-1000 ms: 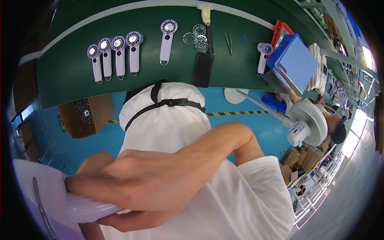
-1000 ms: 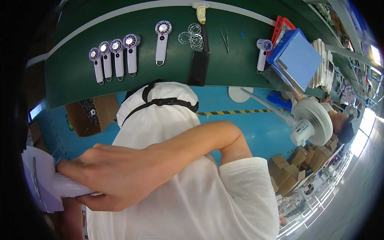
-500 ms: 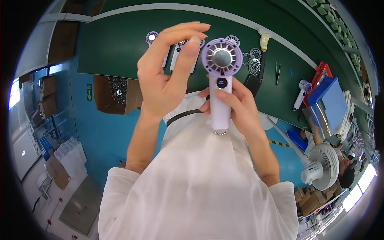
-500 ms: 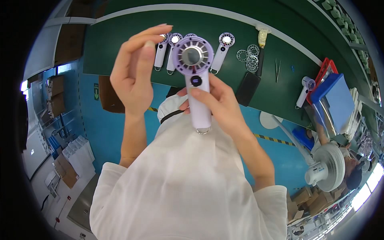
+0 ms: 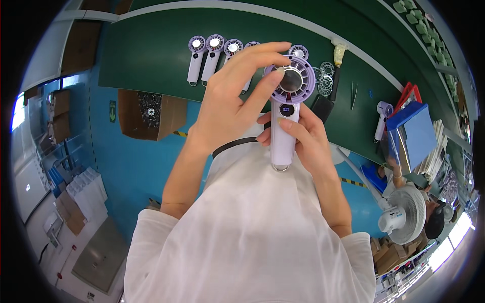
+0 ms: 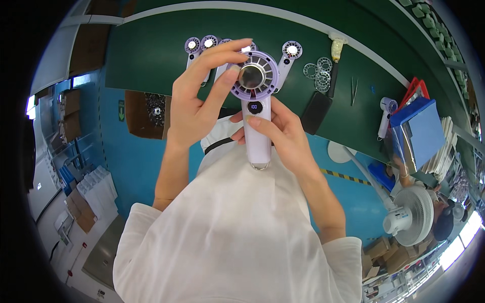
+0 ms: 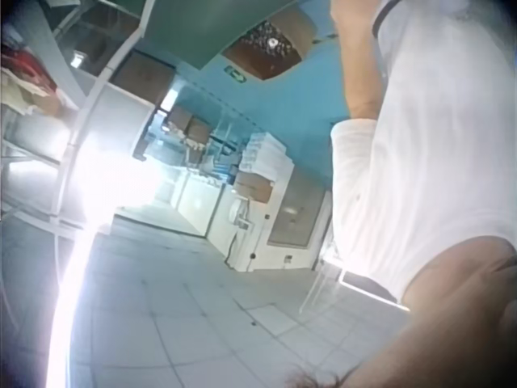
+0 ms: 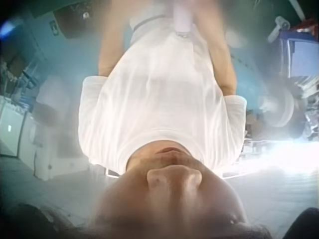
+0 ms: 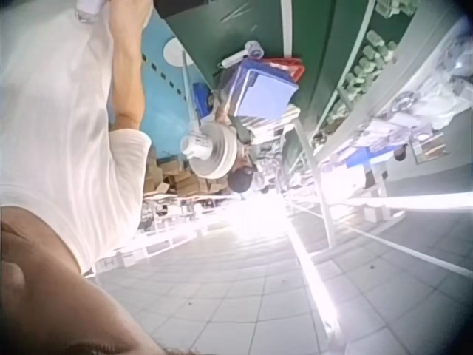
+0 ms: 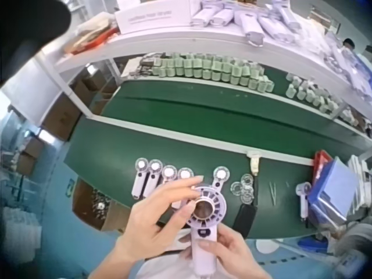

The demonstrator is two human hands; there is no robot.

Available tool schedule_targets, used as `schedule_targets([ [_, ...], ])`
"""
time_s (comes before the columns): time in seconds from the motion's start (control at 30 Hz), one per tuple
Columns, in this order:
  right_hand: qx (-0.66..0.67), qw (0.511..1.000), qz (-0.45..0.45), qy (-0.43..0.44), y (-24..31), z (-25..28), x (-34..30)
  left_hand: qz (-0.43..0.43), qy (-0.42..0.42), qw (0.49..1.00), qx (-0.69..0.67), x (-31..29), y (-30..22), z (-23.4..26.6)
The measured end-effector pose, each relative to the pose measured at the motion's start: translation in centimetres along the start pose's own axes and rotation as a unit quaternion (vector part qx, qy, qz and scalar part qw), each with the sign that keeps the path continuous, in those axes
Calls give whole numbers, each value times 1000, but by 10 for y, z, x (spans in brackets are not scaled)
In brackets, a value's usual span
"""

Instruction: Assembling handheld portable fans on a factory production line.

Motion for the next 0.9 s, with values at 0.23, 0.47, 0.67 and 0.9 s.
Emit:
schedule_targets([
  [0.23, -2, 1000, -1, 9, -2, 2, -1, -10, 13, 1000, 20, -3, -5, -4],
  [0.47, -20, 999, 20, 15, 3, 1, -1, -13, 24, 1000, 10, 0, -8, -1],
  [0.67, 1, 1000, 19, 12, 3, 4, -3, -28, 11, 999, 34, -1, -10, -2],
  [0.9, -21, 999, 24, 0, 1, 7, -1, -61, 20, 997, 51, -2, -9, -5],
])
Point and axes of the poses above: each hand's wrist, its own x-axis towards the middle knuckle, its own z-axis out of the back of the hand, y = z × x, the point moved 7 cm from there along x, towards the middle knuckle, and after that the axes turned 13 degrees about -y, right-handed, at the moved point
